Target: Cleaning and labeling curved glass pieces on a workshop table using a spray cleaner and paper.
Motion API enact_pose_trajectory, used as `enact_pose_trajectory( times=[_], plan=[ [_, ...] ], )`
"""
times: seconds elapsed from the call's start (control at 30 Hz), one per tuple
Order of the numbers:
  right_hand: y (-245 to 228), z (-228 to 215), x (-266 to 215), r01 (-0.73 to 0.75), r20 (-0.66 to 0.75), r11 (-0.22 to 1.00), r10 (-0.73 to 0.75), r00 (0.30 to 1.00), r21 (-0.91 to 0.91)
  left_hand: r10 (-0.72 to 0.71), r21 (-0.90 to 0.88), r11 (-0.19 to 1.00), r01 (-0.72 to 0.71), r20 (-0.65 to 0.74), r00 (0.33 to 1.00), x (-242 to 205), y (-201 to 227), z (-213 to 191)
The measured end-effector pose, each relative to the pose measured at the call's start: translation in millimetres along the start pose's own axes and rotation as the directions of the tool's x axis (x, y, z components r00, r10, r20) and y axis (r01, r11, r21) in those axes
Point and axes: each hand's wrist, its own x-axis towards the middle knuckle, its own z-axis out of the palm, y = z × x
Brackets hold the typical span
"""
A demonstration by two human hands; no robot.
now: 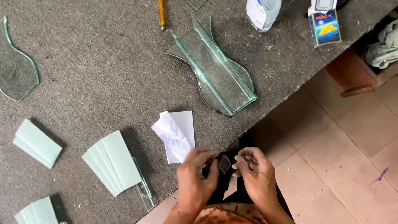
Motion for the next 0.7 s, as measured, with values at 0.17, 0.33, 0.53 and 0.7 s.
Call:
enact_pose_trajectory(
  times=[0.17,0.33,0.53,0.7],
  plan=[
    [66.1,-25.9,13.5,-0.159,-0.156,0.987,0.154,0.976,-0.02,-0.15,0.157,0.968,0.196,-0.264,0.953,-15.4,-46.5,-55.9],
    [129.1,-65.1,14.2,-0.344,-0.281,0.926,0.375,0.883,0.153,-0.174,0.214,0.945,0.246,-0.306,0.936,-43.1,-37.6,-57.0],
    [193.7,-123.3,-14.7,-0.44,-0.281,0.898,0.421,0.863,-0.006,-0.385,0.058,0.921,0.385,-0.003,0.923,-139.0,-35.0,26.8],
    [283.0,-176.2,-43.9,-0.571,-0.274,0.821,0.551,0.788,0.007,-0.54,0.247,0.826,0.506,0.096,0.836,-223.1,-137.6,148.4]
  ],
)
